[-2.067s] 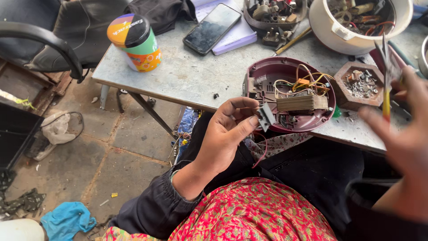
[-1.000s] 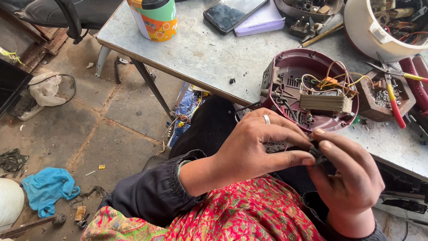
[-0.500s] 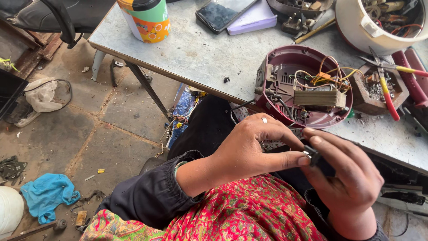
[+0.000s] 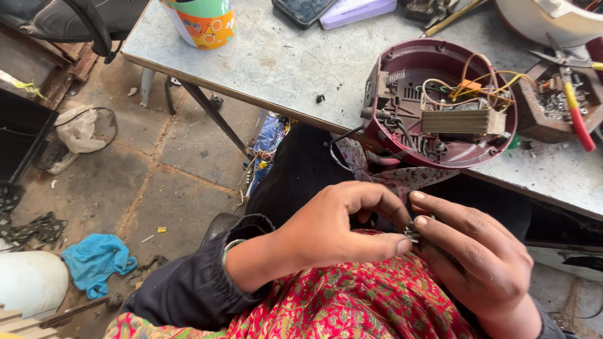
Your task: The person sits at a cluttered workbench and uses pliers to strip the insulation from a red wire. They then twist the exposed wire ends together and insert the connection into a component inside a maroon plastic housing.
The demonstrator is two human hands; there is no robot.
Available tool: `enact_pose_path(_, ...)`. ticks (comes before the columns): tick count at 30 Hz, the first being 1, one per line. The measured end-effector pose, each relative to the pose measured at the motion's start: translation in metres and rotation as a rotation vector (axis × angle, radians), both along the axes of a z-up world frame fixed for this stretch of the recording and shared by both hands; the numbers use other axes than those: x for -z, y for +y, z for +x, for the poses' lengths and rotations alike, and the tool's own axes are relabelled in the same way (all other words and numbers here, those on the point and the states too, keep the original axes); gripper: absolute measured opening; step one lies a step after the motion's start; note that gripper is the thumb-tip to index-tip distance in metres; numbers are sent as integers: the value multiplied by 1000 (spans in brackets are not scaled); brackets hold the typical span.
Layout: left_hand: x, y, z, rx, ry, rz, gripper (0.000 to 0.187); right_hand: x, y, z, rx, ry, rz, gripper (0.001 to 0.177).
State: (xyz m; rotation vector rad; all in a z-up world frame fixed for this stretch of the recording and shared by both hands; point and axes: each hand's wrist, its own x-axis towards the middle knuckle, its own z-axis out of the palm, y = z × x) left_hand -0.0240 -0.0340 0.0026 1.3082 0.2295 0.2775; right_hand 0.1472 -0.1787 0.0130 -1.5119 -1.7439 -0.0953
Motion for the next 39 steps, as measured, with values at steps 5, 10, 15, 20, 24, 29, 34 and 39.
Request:
enact_pose_path(5,22,-6,-7,-59,62,172,32,1,6,-4,-100,-81,-44,35)
enact_pose_path(10,44,-6,-15,-11,43,-213,24,8,6,-4,-118,-75,-58,30)
enact_pose_path(15,46,-2,-17,35,20,-373,17,13,4,-6,-58,-54,-72,29)
enact_pose_path(20,35,-8,-20,-49,-31,-198,15,20,4,-6,-58,-24,-20,32)
enact_pose_path(24,27,-7,-24,-60,-48,-116,14,26,5,-4,-143,21,44,37)
enact_pose_path(29,32,-4,-25,-13,27,-170,16,28,-1,-4,-142,31,-9,42)
enact_pose_path(34,59,0,-10,76,61,-448,23,32,-1,1,-99,156,-110,41)
enact_pose_path(39,75,-7,-3,73,85,-584,25,34,-1,-1,-191,546,-90,45)
